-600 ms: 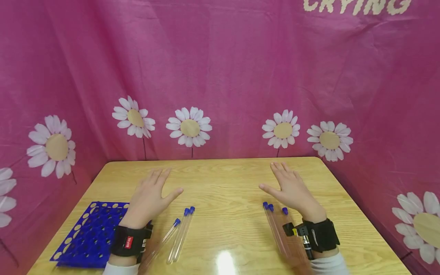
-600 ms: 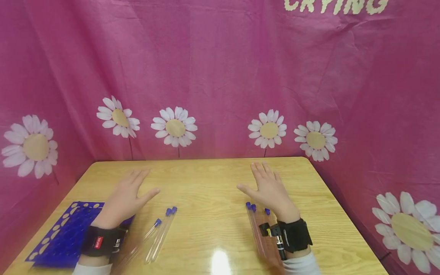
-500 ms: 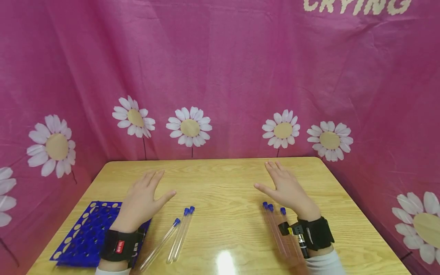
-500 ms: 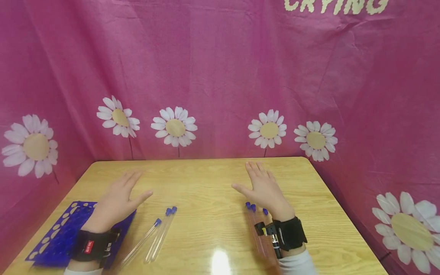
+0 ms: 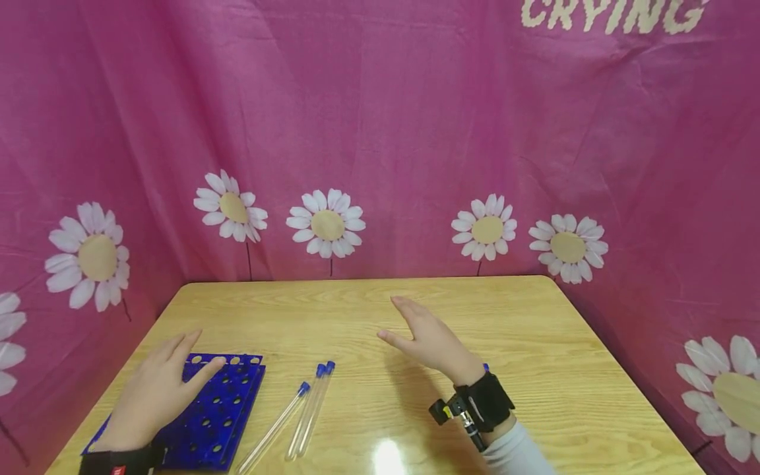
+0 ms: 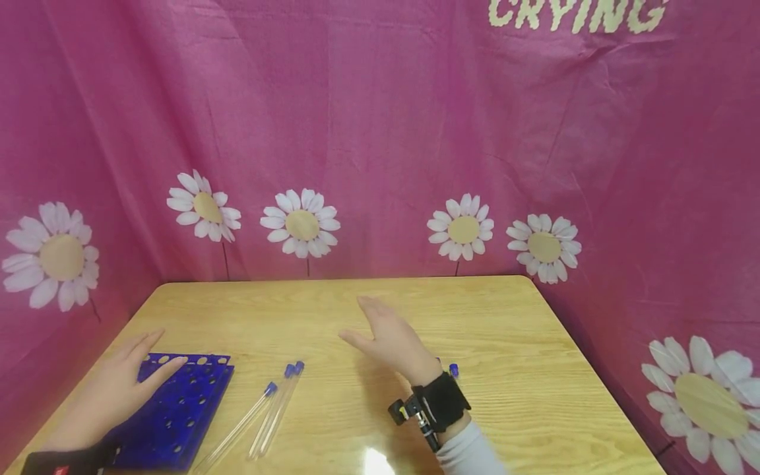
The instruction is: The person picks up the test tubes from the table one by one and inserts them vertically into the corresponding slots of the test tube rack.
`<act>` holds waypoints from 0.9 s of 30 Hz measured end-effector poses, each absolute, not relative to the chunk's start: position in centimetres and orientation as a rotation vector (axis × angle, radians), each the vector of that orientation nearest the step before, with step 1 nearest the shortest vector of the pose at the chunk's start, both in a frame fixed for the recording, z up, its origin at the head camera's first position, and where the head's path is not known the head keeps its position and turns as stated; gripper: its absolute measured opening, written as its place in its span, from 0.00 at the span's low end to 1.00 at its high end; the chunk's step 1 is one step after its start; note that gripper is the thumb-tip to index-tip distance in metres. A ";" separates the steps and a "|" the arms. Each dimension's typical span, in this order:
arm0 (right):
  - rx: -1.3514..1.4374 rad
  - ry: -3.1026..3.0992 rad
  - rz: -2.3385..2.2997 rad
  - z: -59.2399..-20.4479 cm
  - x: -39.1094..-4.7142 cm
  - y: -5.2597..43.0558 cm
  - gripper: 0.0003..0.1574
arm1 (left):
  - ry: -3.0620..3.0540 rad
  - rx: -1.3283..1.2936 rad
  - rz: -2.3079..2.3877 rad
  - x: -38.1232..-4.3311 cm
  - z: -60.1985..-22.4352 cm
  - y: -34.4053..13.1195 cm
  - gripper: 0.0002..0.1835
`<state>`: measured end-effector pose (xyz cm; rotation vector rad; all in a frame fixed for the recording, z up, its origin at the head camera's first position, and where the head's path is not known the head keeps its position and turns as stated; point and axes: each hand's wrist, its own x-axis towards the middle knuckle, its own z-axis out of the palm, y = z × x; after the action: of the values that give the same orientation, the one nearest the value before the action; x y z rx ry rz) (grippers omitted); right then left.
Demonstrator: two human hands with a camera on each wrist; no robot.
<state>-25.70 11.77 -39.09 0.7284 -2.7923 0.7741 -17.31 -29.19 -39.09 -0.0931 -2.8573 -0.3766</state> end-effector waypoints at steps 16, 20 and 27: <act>1.225 -2.766 0.760 -40.9 -22.9 0.1 0.44 | -2.932 0.238 -0.480 -14.8 -41.8 -37.6 0.51; 1.308 -2.781 0.898 -41.9 -22.4 -2.1 0.40 | -2.996 0.333 -0.516 -14.7 -42.1 -38.6 0.52; 1.217 -2.846 1.492 -43.1 -21.9 -4.8 0.31 | -3.139 0.437 -0.617 -14.5 -42.2 -39.9 0.53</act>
<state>-21.86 -4.79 -43.05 1.2166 -2.8459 1.4921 -14.45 -39.91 -42.20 0.4369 -3.1395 -0.6172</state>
